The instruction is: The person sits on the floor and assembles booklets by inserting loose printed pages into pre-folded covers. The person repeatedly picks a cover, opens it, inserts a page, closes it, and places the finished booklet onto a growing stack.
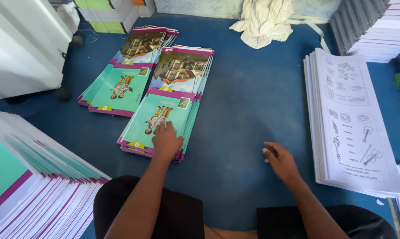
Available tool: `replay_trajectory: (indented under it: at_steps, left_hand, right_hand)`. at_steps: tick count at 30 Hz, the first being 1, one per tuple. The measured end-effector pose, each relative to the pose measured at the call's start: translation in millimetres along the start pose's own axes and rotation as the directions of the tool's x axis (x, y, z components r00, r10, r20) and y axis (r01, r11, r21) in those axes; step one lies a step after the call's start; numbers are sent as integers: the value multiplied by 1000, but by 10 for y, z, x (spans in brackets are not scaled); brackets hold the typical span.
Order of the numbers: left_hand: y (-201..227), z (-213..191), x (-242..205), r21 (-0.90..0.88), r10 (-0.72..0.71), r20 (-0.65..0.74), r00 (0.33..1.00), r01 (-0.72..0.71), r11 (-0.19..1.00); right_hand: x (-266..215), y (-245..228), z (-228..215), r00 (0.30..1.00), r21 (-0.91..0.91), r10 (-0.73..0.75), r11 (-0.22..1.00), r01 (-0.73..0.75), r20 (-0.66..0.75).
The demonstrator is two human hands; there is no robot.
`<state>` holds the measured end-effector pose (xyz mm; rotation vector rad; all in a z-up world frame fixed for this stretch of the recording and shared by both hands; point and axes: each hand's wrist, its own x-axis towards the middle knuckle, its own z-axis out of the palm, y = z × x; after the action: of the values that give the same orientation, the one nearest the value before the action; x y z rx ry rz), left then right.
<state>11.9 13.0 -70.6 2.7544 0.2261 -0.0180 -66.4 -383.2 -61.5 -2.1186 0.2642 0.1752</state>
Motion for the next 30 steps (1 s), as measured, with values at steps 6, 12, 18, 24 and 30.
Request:
replay_trajectory:
  at_steps: [6,12,18,24,30]
  left_hand:
    - [64,-106,-69,17,-176,92,980,175,984]
    - [197,-59,-178,117,-97,88,991,86,989]
    - [296,43,-261,163,-15,-6,1000,15,986]
    - [508,25,-361,180,68,-42,997,-60,982]
    - [684,-194,-454,163,205,-96,974,-188,969]
  right_hand:
    - [17,49,114,999,81,-21,996,23,-26]
    - [-31,-3,105,999,-22,-44,999,44,-30]
    - [-64,-39,95,999,-47,-37,998,36,-27]
    - [-78,5,100,997,-46,-72,996,70,-33]
    - [-81,77,122,998,3,-57,998,57,-33]
